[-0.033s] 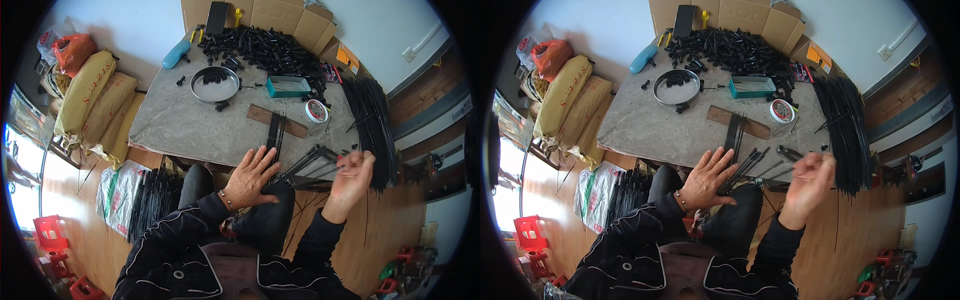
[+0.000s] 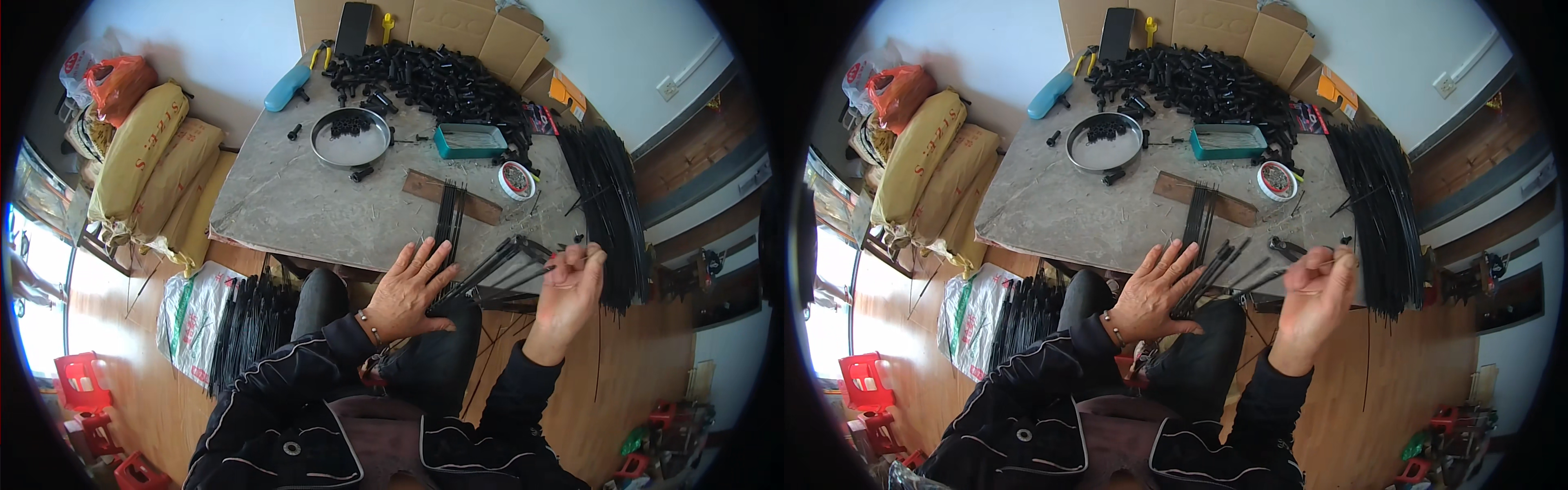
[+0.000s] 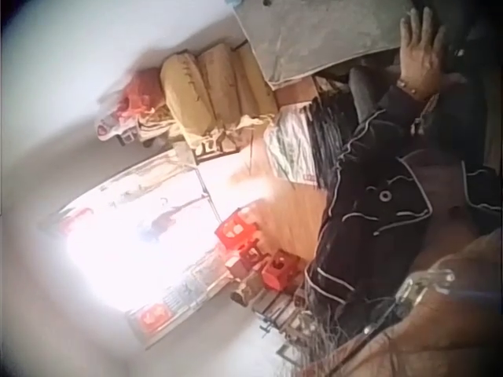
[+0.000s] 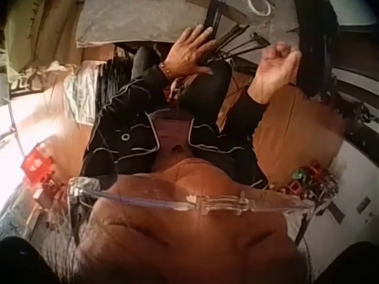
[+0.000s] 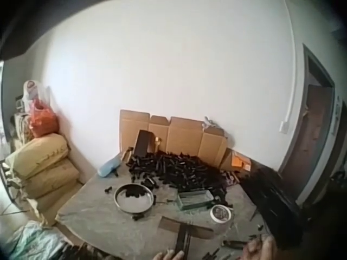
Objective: Assembling, bundling, and cutting components for electrical or mechanical wire harnesses.
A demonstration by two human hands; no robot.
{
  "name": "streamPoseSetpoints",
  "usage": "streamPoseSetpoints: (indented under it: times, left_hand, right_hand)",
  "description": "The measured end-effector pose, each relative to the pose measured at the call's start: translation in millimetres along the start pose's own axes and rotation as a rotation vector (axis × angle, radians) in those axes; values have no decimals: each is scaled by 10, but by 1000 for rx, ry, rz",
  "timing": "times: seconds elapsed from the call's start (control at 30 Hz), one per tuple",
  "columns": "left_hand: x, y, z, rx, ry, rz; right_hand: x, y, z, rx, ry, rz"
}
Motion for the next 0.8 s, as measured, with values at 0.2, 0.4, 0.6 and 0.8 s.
streamPoseSetpoints:
  times: [0.2, 0.4, 0.6, 0.8]
  left_hand:
    - [7, -22, -1, -8, -3, 2]
    - [32, 32, -7, -13, 31, 53]
    - [30, -14, 3, -19, 31, 44]
    - [42, 29, -27, -1, 33, 36]
  right_hand:
    - [215, -135, -418, 157, -169, -174]
    - [436, -723, 661, -328, 454, 4]
    - [-179, -1132, 1184, 46, 1288, -187]
    - [-644, -1159, 1307, 149, 1826, -458]
Point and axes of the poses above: each hand's wrist, its own y-axis away from the middle knuckle, its own x-axis out of the back of the hand, z = x × y, the point moved 8 cm from there along -y, towards the middle knuckle, and after that the axes turned 14 degrees about -x, right-handed, at the moved point
